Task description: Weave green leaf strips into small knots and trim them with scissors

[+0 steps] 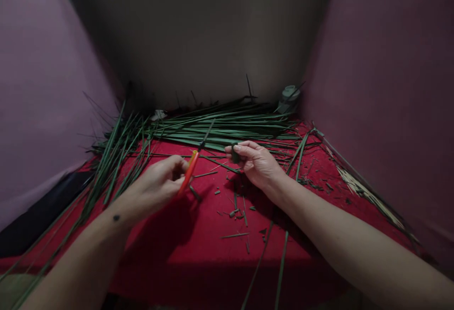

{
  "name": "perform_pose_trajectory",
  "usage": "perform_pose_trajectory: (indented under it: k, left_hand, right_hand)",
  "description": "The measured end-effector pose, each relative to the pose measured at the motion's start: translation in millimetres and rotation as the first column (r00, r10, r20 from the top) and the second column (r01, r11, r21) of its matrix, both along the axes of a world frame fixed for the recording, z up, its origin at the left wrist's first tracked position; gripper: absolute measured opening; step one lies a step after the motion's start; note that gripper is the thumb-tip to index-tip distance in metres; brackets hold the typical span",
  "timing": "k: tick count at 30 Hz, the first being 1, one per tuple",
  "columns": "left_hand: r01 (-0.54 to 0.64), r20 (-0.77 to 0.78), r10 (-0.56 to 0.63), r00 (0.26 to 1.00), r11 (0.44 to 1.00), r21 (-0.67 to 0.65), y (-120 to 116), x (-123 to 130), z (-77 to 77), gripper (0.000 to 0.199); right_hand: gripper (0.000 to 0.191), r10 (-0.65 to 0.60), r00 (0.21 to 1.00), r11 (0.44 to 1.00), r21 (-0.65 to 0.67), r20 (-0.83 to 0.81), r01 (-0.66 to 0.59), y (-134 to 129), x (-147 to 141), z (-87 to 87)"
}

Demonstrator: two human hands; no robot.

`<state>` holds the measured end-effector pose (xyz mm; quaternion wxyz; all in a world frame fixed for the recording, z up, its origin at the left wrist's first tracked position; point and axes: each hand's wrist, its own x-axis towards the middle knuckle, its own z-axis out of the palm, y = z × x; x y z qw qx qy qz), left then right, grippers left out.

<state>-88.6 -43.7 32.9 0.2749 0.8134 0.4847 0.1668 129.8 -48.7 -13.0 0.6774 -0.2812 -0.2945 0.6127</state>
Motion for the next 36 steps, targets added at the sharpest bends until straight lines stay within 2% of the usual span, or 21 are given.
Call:
perform_pose_trajectory:
  k: [1,4,7,13,18,22,30,36]
  left_hand:
    - [0.046,-0.015,-0.046,0.999,0.998,-0.042,0,13,0.0,0.015]
    - [0.154,-0.133,-0.148,0.980,0.988,0.029,1,43,-0.6,0.016]
    - [0.227,-0.280,-0.203,0.938,0.972,0.056,4,56,1.0,0.016]
    - [0.271,-0.454,-0.223,0.863,0.962,0.041,0,57,4.5,0.009]
    - [0.248,-0.532,-0.152,0.833,0.962,0.113,2,56,-5.4,0.007]
    - [0.241,-0.555,-0.113,0.824,0.956,0.164,4,55,-11.3,0.011]
    - [0.232,-0.582,-0.100,0.807,0.960,0.157,-1,57,-8.2,0.014]
    - [0.271,-0.608,-0.118,0.785,0.948,0.166,-2,57,-6.3,0.019]
  right_hand:
    - [0.011,-0.005,1.000,1.000,0.005,-0.026,0.005,0,1,1.1]
    - [0.012,-0.038,0.997,0.999,0.012,-0.073,0.039,3,3,3.2]
    - [0.012,-0.072,0.993,0.997,0.004,-0.096,0.073,6,7,3.2]
    - [0.012,-0.069,0.991,0.998,0.009,-0.114,0.070,7,9,4.1]
    - [0.011,-0.060,0.990,0.998,0.023,-0.127,0.064,5,8,7.2]
    - [0.011,-0.048,0.992,0.998,0.040,-0.119,0.053,5,8,6.2]
    - [0.010,-0.047,0.993,0.998,0.045,-0.109,0.052,5,7,3.1]
    - [0.011,-0.044,0.995,0.998,0.037,-0.091,0.048,5,7,4.0]
